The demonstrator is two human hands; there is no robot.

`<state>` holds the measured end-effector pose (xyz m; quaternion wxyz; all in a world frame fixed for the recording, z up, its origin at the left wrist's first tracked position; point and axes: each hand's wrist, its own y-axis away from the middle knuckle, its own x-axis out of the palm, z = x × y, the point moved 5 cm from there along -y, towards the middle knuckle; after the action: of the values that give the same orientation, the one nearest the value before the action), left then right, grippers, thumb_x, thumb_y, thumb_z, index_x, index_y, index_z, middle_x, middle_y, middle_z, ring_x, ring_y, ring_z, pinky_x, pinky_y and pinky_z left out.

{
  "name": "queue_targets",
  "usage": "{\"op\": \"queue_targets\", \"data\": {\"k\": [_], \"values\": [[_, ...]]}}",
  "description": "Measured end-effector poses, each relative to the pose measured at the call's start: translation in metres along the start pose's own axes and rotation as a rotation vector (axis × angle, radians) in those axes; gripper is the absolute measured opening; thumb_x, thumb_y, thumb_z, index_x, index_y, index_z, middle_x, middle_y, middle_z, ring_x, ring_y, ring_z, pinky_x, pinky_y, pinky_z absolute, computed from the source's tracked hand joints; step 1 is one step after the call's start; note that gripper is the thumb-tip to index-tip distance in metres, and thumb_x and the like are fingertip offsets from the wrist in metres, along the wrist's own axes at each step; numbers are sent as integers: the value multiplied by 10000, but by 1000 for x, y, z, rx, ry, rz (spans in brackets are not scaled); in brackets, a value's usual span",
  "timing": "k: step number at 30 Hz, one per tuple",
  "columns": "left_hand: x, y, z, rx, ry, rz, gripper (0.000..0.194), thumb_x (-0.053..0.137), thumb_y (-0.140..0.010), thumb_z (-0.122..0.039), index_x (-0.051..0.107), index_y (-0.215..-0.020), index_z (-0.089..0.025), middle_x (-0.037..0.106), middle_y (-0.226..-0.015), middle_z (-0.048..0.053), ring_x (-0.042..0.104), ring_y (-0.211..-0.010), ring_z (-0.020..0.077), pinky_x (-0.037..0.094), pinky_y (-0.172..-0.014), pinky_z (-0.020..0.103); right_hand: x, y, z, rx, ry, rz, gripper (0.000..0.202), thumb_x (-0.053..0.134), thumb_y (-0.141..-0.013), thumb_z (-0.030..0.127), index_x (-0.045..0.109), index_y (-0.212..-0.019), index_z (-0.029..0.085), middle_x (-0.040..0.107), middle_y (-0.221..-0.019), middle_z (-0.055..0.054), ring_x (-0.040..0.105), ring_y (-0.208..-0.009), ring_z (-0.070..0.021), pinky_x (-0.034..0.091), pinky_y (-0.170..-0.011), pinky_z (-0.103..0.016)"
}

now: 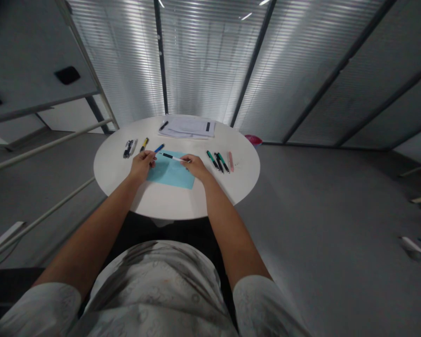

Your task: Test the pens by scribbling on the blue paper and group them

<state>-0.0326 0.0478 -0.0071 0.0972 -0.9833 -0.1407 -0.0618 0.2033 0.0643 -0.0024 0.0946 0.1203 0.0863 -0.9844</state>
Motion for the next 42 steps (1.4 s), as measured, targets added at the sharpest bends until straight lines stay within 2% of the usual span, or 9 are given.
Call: {"op": "queue_targets", "data": {"k": [6,9,13,16,19,25,31,37,42], "values": [[-7,2,-6,174,-186,-102,89,701,-761,-235,630,-804,-204,586,-682,-10,506,-611,124,413,-597,250,-3,-5,-2,30,-5,-78,52,671,-777,224,661,-823,201,570,-614,64,503,-526,-103,408,-579,-250],[-3,5,-9,268,-413,-66,100,697,-726,-180,663,-814,-215,626,-715,11,563,-695,172,446,-701,292,-3,-6,-2,37,20,-92,33,664,-796,214,660,-825,199,562,-604,67,507,-526,-104,403,-578,-249],[6,8,-6,220,-781,44,46,694,-743,-192,697,-775,-225,747,-848,95,674,-898,289,472,-839,381,-2,-5,-2,45,39,-94,23,661,-805,207,665,-826,197,583,-656,58,507,-531,-95,405,-579,-248],[9,9,-3,139,-1020,110,136,647,-823,-250,745,-917,-239,791,-1002,111,704,-1038,328,476,-929,426,-1,-4,-1,51,40,-79,36,666,-796,200,672,-830,192,595,-687,50,506,-536,-93,413,-586,-252],[10,8,-1,118,-1101,165,224,609,-860,-269,753,-1030,-248,797,-1078,101,709,-1103,334,472,-985,453,0,-4,-1,55,34,-67,65,680,-781,205,682,-844,190,611,-719,40,512,-545,-94,420,-593,-258],[8,6,-1,131,-1023,132,218,650,-808,-244,737,-1008,-250,796,-1010,88,718,-1029,313,496,-945,440,1,-4,0,71,17,-68,74,690,-745,218,680,-814,195,603,-702,36,500,-546,-102,432,-600,-270],[2,3,0,194,-575,64,199,699,-732,-252,733,-927,-227,725,-776,43,632,-704,214,515,-733,354,2,-2,1,43,1,-21,124,696,-680,220,698,-800,190,623,-696,37,496,-575,-107,427,-617,-274],[3,0,4,185,-330,112,108,741,-704,-289,700,-716,-190,699,-696,70,626,-684,220,473,-639,311,2,-1,-1,-23,34,15,177,715,-648,245,730,-815,192,666,-746,27,497,-630,-116,409,-636,-272],[3,0,3,181,-279,109,128,736,-721,-318,698,-706,-197,736,-742,81,659,-738,226,502,-690,318,1,-3,-4,-15,41,8,179,716,-645,241,734,-816,190,678,-764,20,501,-630,-118,415,-652,-281]]}}
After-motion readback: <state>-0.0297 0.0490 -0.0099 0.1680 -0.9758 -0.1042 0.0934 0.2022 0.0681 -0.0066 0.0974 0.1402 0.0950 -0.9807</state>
